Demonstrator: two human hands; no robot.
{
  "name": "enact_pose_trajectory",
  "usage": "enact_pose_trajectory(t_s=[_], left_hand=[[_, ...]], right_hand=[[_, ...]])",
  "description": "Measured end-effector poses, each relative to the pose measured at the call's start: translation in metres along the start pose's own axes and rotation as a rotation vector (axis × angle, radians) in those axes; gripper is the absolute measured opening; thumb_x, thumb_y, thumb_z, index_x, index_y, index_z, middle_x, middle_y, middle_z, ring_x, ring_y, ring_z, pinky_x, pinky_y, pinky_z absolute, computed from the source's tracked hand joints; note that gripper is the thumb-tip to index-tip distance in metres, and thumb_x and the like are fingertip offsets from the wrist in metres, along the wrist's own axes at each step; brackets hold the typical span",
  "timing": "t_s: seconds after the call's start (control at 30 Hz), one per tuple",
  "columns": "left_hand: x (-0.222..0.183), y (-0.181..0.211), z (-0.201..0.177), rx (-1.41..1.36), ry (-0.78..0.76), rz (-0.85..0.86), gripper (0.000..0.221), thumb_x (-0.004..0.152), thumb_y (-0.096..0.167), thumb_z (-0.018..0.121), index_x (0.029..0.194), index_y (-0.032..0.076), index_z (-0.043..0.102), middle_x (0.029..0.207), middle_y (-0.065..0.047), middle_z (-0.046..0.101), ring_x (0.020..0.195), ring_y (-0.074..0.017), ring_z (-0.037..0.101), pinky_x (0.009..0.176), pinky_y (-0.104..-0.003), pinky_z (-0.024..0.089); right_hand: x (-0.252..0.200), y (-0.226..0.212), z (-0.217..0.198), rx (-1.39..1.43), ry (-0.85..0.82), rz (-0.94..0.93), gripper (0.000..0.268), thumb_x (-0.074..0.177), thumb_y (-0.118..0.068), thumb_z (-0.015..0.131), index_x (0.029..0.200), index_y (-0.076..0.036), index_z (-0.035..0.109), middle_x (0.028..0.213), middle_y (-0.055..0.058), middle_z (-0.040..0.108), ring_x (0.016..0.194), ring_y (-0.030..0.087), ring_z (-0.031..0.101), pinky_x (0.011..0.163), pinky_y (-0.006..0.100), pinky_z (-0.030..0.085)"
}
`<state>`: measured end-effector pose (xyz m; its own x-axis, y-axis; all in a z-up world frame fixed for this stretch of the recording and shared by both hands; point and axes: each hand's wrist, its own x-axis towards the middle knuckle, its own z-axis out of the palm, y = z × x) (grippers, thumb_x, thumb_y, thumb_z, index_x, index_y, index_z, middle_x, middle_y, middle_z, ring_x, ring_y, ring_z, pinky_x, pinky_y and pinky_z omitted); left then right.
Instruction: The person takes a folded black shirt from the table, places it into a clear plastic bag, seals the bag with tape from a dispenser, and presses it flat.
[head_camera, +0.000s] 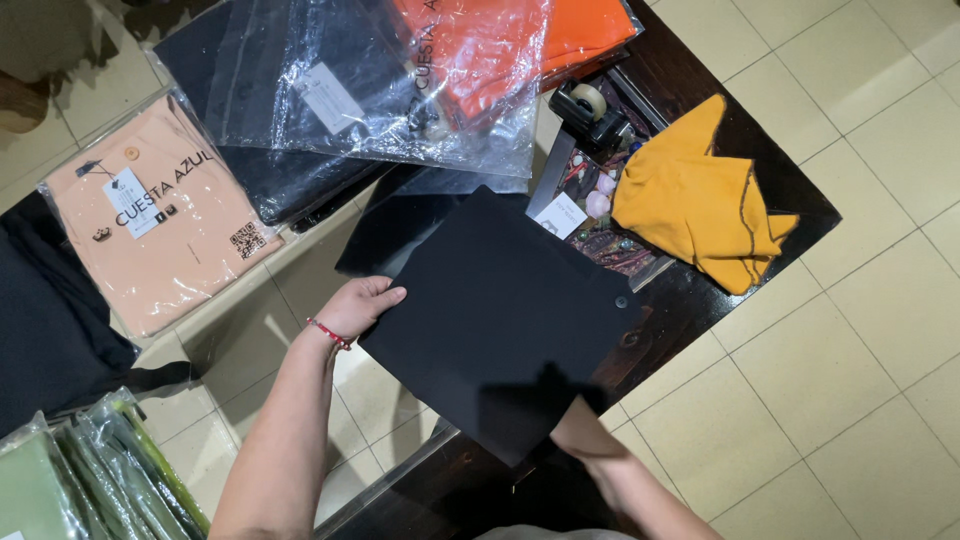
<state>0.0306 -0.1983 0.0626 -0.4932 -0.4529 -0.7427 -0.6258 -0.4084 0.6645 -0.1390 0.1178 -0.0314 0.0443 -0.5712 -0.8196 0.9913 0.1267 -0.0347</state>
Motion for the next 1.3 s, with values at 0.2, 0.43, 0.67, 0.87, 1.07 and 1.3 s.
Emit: enact_pose_trajectory(t_s=[0.2,0.43,0.67,0.87,1.07,1.3], left_hand=[[0.003,-0.001,0.001,0.176,-0.041,0.015,0.026,0.099,0.029,0.067,0.083,0.009,0.07,0.075,-0.003,0.075,0.065,-0.0138,0.07,0.063,-0.026,0.056],[-0.009,0.019,0.016,0.312,0.096,0.092,0.029,0.087,0.033,0.08,0.09,0.003,0.079,0.066,-0.015,0.075,0.061,-0.0229,0.075,0.052,-0.033,0.06],[-0.018,0.024,0.03,0.013,0.006,0.199,0.016,0.093,0.018,0.073,0.09,0.003,0.076,0.065,-0.01,0.073,0.059,-0.0165,0.071,0.053,-0.028,0.059],[0.005,0.012,0.022,0.117,0.012,0.218,0.025,0.096,0.028,0.072,0.092,0.004,0.077,0.069,-0.011,0.074,0.064,-0.017,0.071,0.053,-0.031,0.058],[0.043,0.002,0.025,0.515,0.156,0.293,0.038,0.099,0.045,0.064,0.112,0.009,0.072,0.089,-0.019,0.075,0.096,-0.0355,0.073,0.079,-0.047,0.058],[0.039,0.003,0.037,0.735,0.265,0.216,0.053,0.103,0.055,0.049,0.118,0.007,0.067,0.114,-0.023,0.072,0.117,-0.0401,0.066,0.096,-0.051,0.056]], right_hand=[[-0.069,-0.078,-0.01,-0.448,0.042,-0.503,0.028,0.109,-0.015,0.044,0.101,0.004,0.063,0.094,0.025,0.075,0.083,0.034,0.073,0.083,0.048,0.059],[-0.001,-0.1,-0.03,-0.666,0.365,-0.838,0.027,0.097,-0.021,0.074,0.105,-0.001,0.057,0.064,0.009,0.058,0.046,0.025,0.062,0.045,0.034,0.055],[-0.075,-0.079,0.051,-1.049,0.298,-1.416,0.014,0.1,-0.002,0.066,0.113,-0.002,0.068,0.083,0.015,0.074,0.077,0.013,0.067,0.07,0.03,0.056],[-0.018,-0.124,0.004,-1.224,0.698,-1.158,0.015,0.106,-0.019,0.065,0.109,-0.004,0.067,0.068,0.012,0.064,0.064,0.02,0.059,0.059,0.036,0.046],[-0.055,-0.132,0.031,-1.506,0.833,-1.205,0.05,0.095,-0.024,0.076,0.132,0.005,0.058,0.106,0.02,0.065,0.1,0.04,0.066,0.086,0.051,0.052],[-0.056,-0.147,0.075,-1.9,0.72,-1.116,0.068,0.091,-0.045,0.074,0.141,-0.001,0.057,0.141,0.019,0.053,0.137,0.042,0.046,0.111,0.058,0.037]])
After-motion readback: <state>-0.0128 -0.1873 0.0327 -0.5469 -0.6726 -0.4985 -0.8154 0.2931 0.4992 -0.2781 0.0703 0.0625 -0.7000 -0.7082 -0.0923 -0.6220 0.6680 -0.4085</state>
